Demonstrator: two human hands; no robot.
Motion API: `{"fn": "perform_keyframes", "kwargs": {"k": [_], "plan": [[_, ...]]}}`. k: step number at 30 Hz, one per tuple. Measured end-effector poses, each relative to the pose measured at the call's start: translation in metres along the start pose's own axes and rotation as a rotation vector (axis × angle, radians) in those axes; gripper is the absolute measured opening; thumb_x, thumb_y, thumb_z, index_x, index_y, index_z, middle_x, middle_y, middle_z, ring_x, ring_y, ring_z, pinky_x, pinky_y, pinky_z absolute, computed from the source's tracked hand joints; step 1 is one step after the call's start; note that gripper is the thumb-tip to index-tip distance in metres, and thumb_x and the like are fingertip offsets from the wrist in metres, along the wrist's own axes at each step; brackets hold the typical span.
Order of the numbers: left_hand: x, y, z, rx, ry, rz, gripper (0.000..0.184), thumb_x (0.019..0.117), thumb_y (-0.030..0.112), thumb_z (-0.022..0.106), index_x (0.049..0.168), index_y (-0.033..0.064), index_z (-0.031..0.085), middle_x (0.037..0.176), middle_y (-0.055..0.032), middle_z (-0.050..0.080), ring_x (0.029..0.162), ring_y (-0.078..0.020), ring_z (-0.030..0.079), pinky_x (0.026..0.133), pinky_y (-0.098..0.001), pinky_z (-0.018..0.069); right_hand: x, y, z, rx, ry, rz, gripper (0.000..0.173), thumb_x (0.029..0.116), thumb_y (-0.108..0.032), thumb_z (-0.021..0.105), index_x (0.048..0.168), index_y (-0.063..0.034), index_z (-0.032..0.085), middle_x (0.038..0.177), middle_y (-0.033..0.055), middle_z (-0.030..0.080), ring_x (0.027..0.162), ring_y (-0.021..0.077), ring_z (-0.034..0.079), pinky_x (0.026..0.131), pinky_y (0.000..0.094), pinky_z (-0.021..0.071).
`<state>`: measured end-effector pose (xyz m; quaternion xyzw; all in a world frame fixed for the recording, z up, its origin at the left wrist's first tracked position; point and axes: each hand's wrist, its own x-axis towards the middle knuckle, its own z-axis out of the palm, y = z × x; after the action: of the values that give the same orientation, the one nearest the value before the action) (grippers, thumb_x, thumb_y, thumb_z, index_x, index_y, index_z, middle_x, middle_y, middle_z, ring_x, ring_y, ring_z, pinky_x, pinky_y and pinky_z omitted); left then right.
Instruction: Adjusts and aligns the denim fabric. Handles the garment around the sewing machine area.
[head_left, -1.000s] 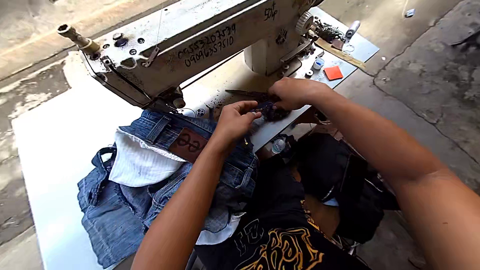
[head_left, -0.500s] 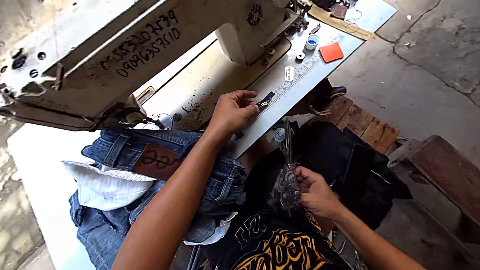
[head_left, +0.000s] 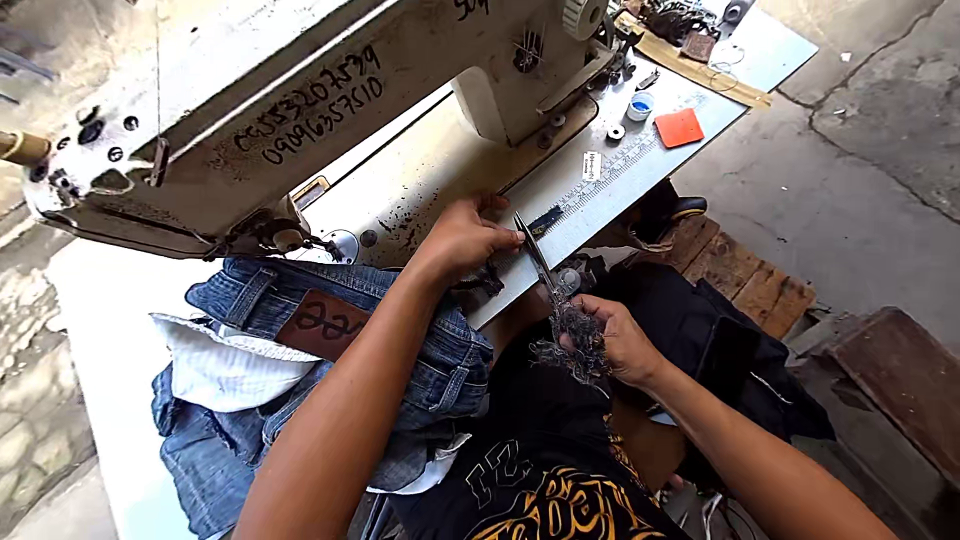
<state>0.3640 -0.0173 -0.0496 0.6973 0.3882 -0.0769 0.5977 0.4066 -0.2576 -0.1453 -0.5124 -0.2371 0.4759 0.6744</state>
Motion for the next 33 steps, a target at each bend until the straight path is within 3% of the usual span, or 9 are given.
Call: {"fn": "perform_keyframes", "kwargs": {"k": [5,8,11,15,18,20,24,30,33], "plan": [[-0.002,-0.003,-0.006,0.058,0.027,-0.020,0.070,0.0832,-0.003,0.081,0.140,0.0071,0.042,0.086,-0.0131,0.073,0.072,-0.0173,0.074,0.073,-0.0293,0.0625,0.006,-0.005,-0.002,-0.143,-0.024,-0.032,0.017,0.0840,-0.010,0.077,0.094,-0.0088,0.063,0.075,-0.0084,0.066,0.065,-0.0012,0.062,0.061,0.0164,0.0523],[-0.038,0.004,-0.012,0.231,0.024,0.195,0.060,0.0882,0.005,0.076,0.140,0.0082,0.046,0.080,-0.0104,0.072,0.065,-0.0188,0.070,0.063,-0.0355,0.0597,0.011,-0.043,-0.008,-0.377,-0.059,-0.082,0.023,0.0833,-0.010,0.078,0.100,-0.0076,0.062,0.083,-0.0057,0.068,0.071,-0.0001,0.064,0.065,0.0187,0.0559],[-0.112,0.002,-0.023,0.205,-0.044,0.619,0.043,0.0896,0.013,0.066,0.131,0.0162,0.057,0.082,0.0039,0.068,0.063,-0.0062,0.062,0.054,-0.0214,0.0546,0.032,-0.104,-0.018,-0.918,0.006,-0.216,0.034,0.0759,-0.006,0.078,0.107,-0.0054,0.064,0.085,0.0049,0.068,0.067,0.0140,0.066,0.059,0.0352,0.0573],[-0.161,-0.009,-0.018,0.246,-0.033,0.810,0.016,0.0999,0.022,0.059,0.106,0.0143,0.071,0.084,0.0111,0.067,0.071,0.0067,0.058,0.061,-0.0106,0.0492,0.111,-0.159,-0.021,-1.438,-0.223,-0.429,0.035,0.0781,0.000,0.074,0.111,-0.0052,0.063,0.087,0.0154,0.070,0.076,0.0363,0.069,0.064,0.0584,0.0544],[-0.115,-0.010,0.011,0.755,0.199,0.656,0.023,0.0999,0.026,0.060,0.103,0.0163,0.080,0.084,-0.0002,0.072,0.077,-0.0145,0.069,0.066,-0.0383,0.0570,0.164,-0.166,-0.015,-1.691,-0.462,-0.344,0.015,0.0872,0.002,0.066,0.100,-0.0057,0.072,0.088,0.0178,0.071,0.088,0.0415,0.069,0.074,0.0627,0.0524],[-0.063,-0.003,0.028,0.858,0.239,0.486,0.025,0.1032,0.024,0.059,0.115,0.0143,0.078,0.101,-0.0131,0.073,0.095,-0.0326,0.071,0.076,-0.0572,0.0563,0.170,-0.177,-0.003,-1.852,-0.501,-0.106,0.017,0.0933,0.000,0.065,0.104,-0.0078,0.076,0.098,0.0183,0.071,0.100,0.0421,0.067,0.083,0.0640,0.0524],[0.001,-0.006,0.039,0.834,0.286,0.392,0.028,0.1054,0.030,0.057,0.122,0.0179,0.076,0.124,-0.0171,0.066,0.103,-0.0374,0.069,0.079,-0.0596,0.0555,0.119,-0.158,0.005,-1.782,-0.210,-0.125,0.019,0.0949,-0.007,0.061,0.105,-0.0113,0.077,0.104,0.0169,0.072,0.102,0.0403,0.068,0.079,0.0633,0.0540],[0.013,-0.016,0.048,0.828,0.294,0.474,0.024,0.1028,0.028,0.062,0.114,0.0097,0.074,0.118,-0.0180,0.068,0.102,-0.0401,0.069,0.080,-0.0639,0.0549,0.096,-0.046,-0.017,-1.410,0.310,-0.475,0.019,0.1002,-0.017,0.061,0.099,-0.0020,0.073,0.101,0.0173,0.068,0.098,0.0357,0.067,0.080,0.0490,0.0570],[0.001,-0.006,0.048,0.834,0.306,0.439,0.025,0.1029,0.025,0.060,0.107,0.0026,0.071,0.112,-0.0213,0.067,0.101,-0.0428,0.067,0.080,-0.0670,0.0523,0.082,-0.037,-0.004,-1.495,0.468,-0.568,0.014,0.0995,-0.012,0.060,0.097,-0.0013,0.068,0.095,0.0165,0.064,0.088,0.0356,0.064,0.066,0.0469,0.0531]]}}
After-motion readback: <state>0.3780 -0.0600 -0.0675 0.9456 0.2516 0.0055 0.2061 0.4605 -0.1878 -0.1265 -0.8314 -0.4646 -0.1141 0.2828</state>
